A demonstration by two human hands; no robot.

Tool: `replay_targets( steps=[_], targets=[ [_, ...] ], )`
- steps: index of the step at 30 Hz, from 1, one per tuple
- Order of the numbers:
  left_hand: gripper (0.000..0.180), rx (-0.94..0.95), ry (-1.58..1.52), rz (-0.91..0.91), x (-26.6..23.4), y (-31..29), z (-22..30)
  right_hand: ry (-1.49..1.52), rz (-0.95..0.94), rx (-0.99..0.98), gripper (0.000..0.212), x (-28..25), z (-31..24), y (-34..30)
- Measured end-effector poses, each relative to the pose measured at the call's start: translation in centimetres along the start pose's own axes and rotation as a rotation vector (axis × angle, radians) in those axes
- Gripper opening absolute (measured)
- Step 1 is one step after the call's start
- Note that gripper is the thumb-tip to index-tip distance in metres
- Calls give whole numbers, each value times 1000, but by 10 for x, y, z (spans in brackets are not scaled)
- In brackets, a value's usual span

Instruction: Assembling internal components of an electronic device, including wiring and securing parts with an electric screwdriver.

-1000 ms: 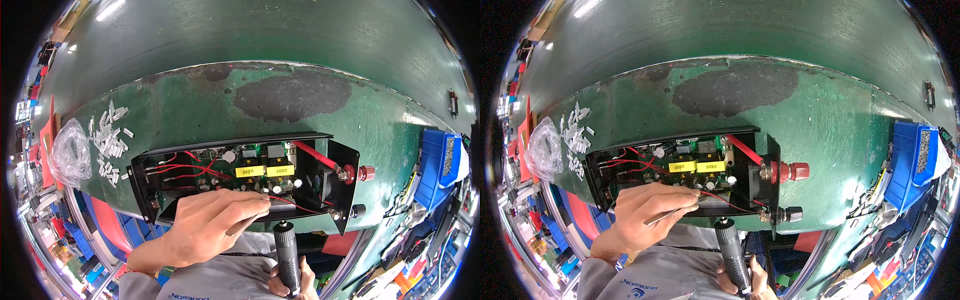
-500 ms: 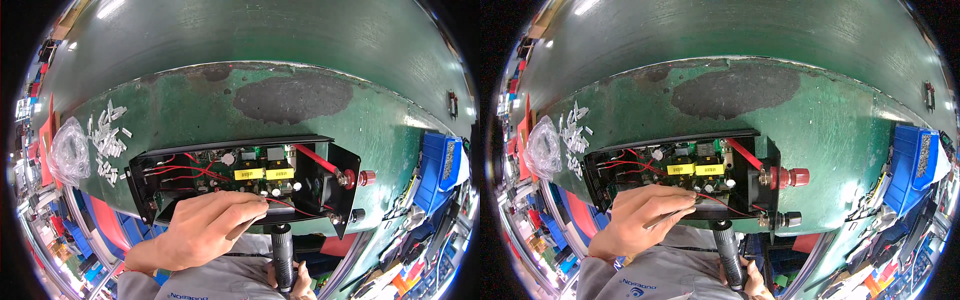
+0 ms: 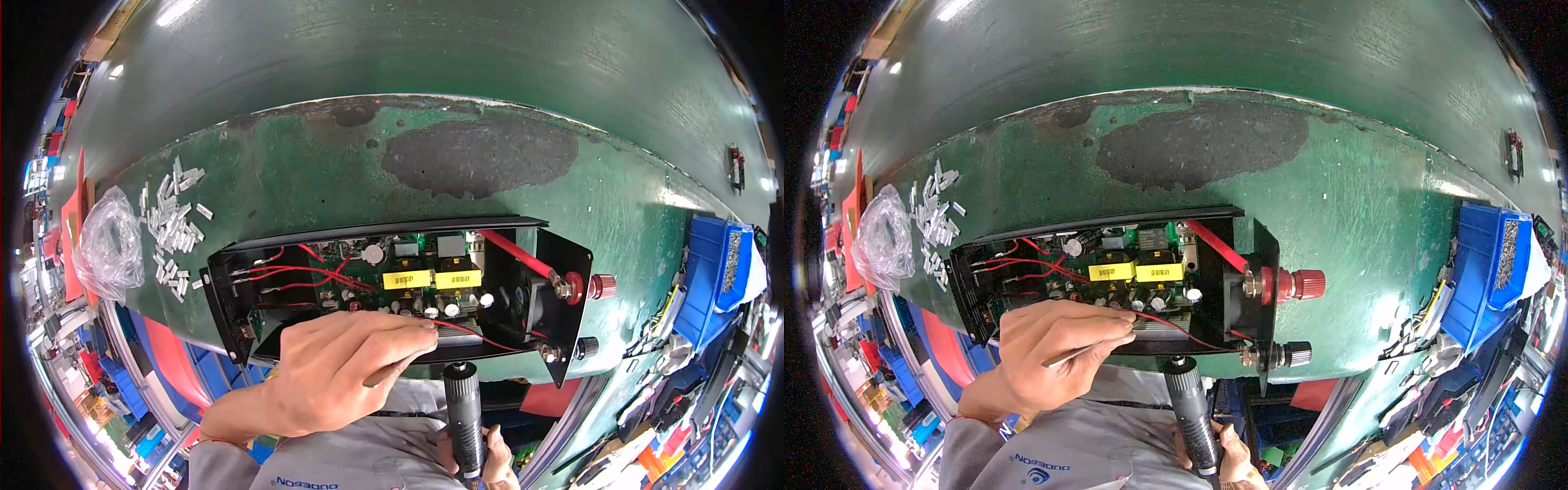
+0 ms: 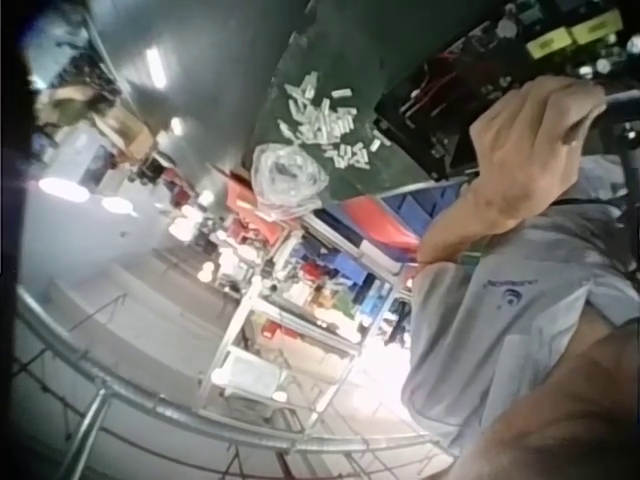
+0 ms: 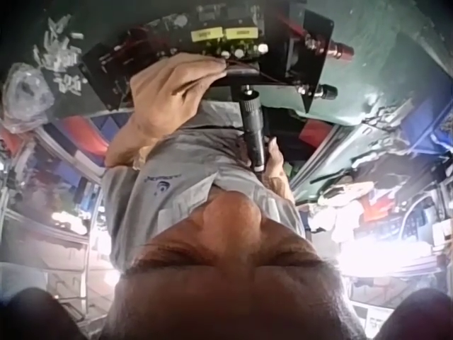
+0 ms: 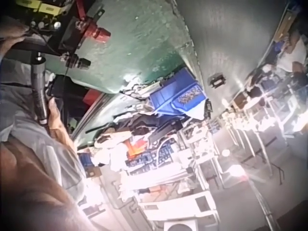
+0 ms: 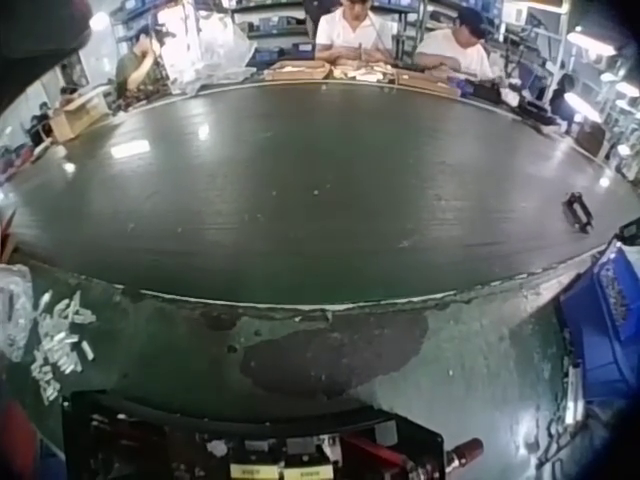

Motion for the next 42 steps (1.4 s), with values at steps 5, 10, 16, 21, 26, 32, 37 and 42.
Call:
replay_targets(
  steps=[5, 10, 16, 21, 26, 32, 37, 42],
  targets=[
    [29, 30, 21, -27, -15, -1, 2, -31, 566, -21, 96, 44, -42, -22],
    [31, 56, -16, -80, -11, 2, -1, -190, 352, -26, 112, 53, -52, -15],
    [18, -1, -121, -97, -11, 1, 4, -488, 258, -53, 78, 86, -84, -1],
    [20, 67, -333, -50, -33, 9, 21, -475, 323, -13, 72, 75, -75, -5],
    [29, 38, 169, -140, -22, 20, 28, -579, 339, -58, 62, 66, -72, -8],
    [46, -60, 297, -217, -3, 12, 21, -879, 296, -198, 46, 61, -71, 0],
    [54, -65, 395, -300, 2, 7, 25, -938, 237, -199, 49, 54, -70, 3],
    [56, -95, 439, -363, 5, 9, 31, -802, 192, -217, 69, 54, -69, 4]
  ],
)
Point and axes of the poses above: each hand's wrist, its own y-axis towards the middle knuckle, its own x-axis out of the palm, z = x × y, the point moved 4 cm from there along y, towards the middle knuckle, and after that the axes turned 4 degrees about -x, right-handed, at the moved point
